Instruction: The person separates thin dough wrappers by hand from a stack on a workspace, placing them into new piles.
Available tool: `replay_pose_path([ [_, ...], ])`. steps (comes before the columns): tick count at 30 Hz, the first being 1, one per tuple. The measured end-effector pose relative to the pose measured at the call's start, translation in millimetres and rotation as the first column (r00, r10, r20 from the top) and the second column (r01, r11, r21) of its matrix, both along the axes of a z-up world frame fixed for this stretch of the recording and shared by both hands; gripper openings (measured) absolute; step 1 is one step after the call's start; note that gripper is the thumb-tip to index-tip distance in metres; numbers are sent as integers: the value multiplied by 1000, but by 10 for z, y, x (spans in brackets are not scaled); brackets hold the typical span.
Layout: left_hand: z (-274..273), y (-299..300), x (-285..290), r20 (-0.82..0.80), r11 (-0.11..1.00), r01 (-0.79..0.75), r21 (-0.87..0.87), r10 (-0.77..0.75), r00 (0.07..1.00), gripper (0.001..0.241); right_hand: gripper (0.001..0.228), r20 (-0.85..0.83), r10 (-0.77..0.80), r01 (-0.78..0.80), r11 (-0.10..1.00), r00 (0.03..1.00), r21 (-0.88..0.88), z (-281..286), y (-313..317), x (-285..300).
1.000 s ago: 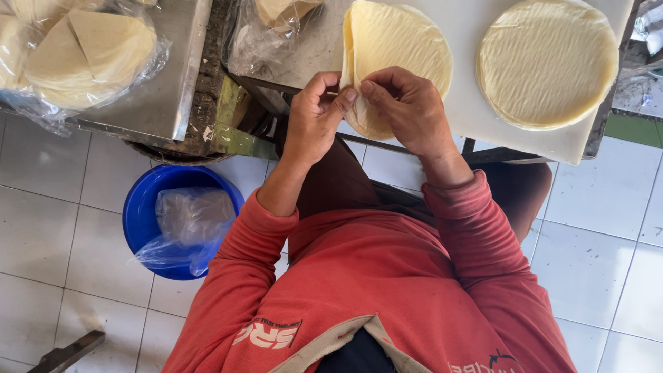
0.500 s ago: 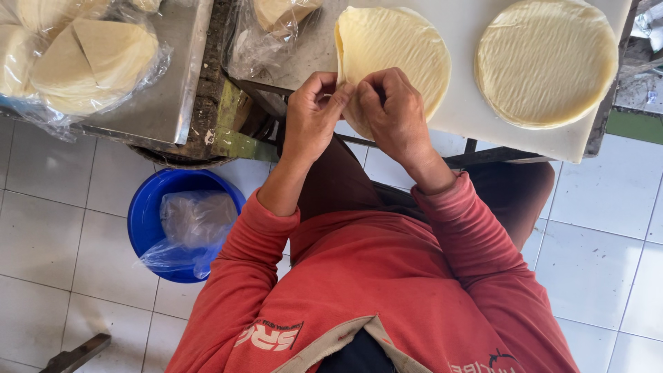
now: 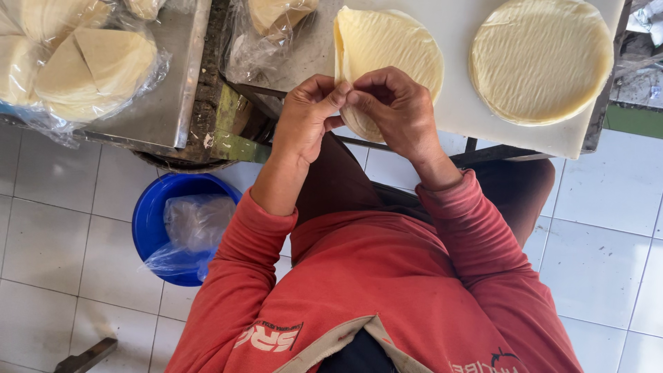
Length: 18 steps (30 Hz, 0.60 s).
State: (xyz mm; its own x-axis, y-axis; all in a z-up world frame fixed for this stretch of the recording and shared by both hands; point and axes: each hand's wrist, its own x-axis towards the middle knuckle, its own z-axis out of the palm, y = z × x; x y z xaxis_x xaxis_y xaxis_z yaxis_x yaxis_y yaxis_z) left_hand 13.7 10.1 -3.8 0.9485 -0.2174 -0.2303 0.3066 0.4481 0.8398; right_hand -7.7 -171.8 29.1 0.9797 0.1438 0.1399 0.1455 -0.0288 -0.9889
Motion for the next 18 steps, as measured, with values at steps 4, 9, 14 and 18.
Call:
replay_pose_path([
  [4,1,-15,0,-16,1000,-8,5,8,1000,16,16,25,-34,35,998,999,-50,-18,-24,-15],
  [9,-44,-56,-38,130,992,-46,120,30,991,16,23,63,-4,7,999,998,-43,-39,-42,-47],
  [14,-46,-50,-70,39,998,-32,56,29,999,15,19,-57,-44,45,999,997,7,-43,-50,-69],
  [18,16,-66,-65,61,998,-32,46,29,998,14,22,3,-17,17,1000,1000,-1,-5,-56,-83],
])
